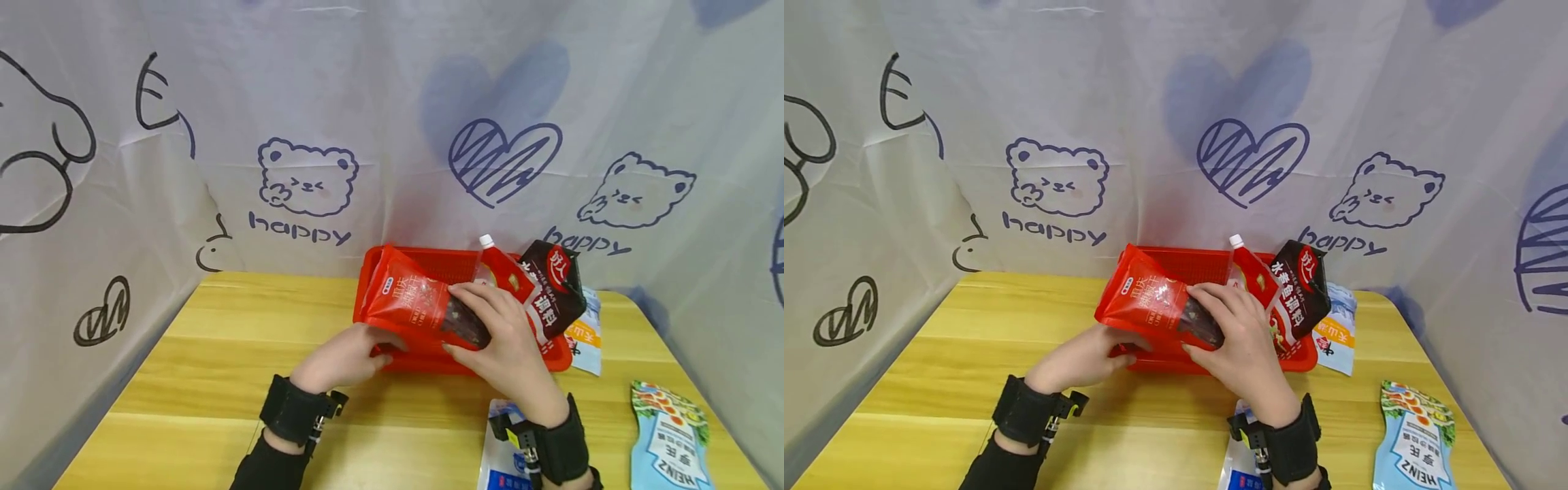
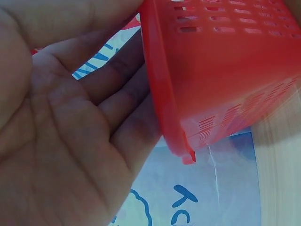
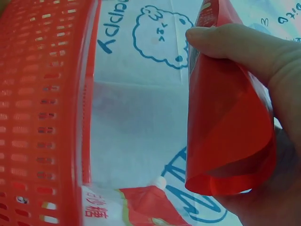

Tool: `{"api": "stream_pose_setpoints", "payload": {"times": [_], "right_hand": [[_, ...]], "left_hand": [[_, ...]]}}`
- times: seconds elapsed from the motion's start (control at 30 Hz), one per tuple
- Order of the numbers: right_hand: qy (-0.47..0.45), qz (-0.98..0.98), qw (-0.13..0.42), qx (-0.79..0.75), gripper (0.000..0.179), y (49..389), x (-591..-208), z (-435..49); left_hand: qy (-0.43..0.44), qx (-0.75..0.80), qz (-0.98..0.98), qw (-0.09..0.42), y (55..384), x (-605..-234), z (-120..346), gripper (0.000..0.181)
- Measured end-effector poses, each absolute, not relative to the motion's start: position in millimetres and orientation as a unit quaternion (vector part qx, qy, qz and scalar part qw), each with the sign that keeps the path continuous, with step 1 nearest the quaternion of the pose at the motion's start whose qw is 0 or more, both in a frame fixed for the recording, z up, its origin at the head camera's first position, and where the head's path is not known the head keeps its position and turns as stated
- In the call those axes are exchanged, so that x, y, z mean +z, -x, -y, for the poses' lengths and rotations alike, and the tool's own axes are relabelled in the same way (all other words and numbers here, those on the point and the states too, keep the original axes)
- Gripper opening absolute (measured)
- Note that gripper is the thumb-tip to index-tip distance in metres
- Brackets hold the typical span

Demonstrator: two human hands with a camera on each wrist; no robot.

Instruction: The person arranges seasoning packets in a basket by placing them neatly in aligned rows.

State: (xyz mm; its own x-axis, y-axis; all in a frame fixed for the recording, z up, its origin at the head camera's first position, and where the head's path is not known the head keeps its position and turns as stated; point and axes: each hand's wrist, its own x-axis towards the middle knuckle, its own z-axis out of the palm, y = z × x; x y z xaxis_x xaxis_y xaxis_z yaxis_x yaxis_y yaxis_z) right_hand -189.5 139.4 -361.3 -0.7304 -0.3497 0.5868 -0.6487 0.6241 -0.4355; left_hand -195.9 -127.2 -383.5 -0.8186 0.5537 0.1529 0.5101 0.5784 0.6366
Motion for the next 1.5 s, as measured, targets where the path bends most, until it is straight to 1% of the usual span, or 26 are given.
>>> {"api": "stream_pose_setpoints", "payload": {"times": [0.07,0.17,0.3,0.37,0.43,0.73,0.87,1.03,1.13,1.33,1.5], "right_hand": [[-0.291,0.871,0.22,0.328,0.084,190,-362,-139],[-0.293,0.873,0.212,0.329,0.083,191,-363,-140],[-0.291,0.874,0.209,0.328,0.083,192,-364,-141],[-0.292,0.873,0.21,0.329,0.083,193,-365,-141],[-0.296,0.871,0.212,0.331,0.082,193,-366,-139],[-0.322,0.854,0.234,0.336,0.084,193,-369,-128],[-0.325,0.855,0.228,0.335,0.088,193,-370,-124],[-0.323,0.862,0.205,0.332,0.095,192,-370,-122],[-0.315,0.864,0.194,0.342,0.097,191,-368,-122],[-0.306,0.855,0.187,0.375,0.088,190,-366,-125],[-0.308,0.85,0.182,0.388,0.081,190,-368,-126]], "left_hand": [[-0.292,0.37,-0.881,0.031,195,-384,127,0.035],[-0.28,0.414,-0.866,0.031,195,-383,126,0.056],[-0.278,0.48,-0.832,0.034,198,-381,123,0.07],[-0.273,0.514,-0.812,0.036,198,-380,121,0.073],[-0.262,0.546,-0.795,0.04,199,-379,120,0.074],[-0.173,0.649,-0.738,0.065,194,-375,120,0.067],[-0.149,0.662,-0.732,0.067,193,-372,121,0.066],[-0.149,0.671,-0.723,0.063,192,-371,120,0.064],[-0.148,0.678,-0.717,0.062,192,-372,121,0.063],[-0.139,0.664,-0.733,0.056,192,-372,122,0.063],[-0.17,0.66,-0.729,0.067,191,-373,122,0.061]]}}
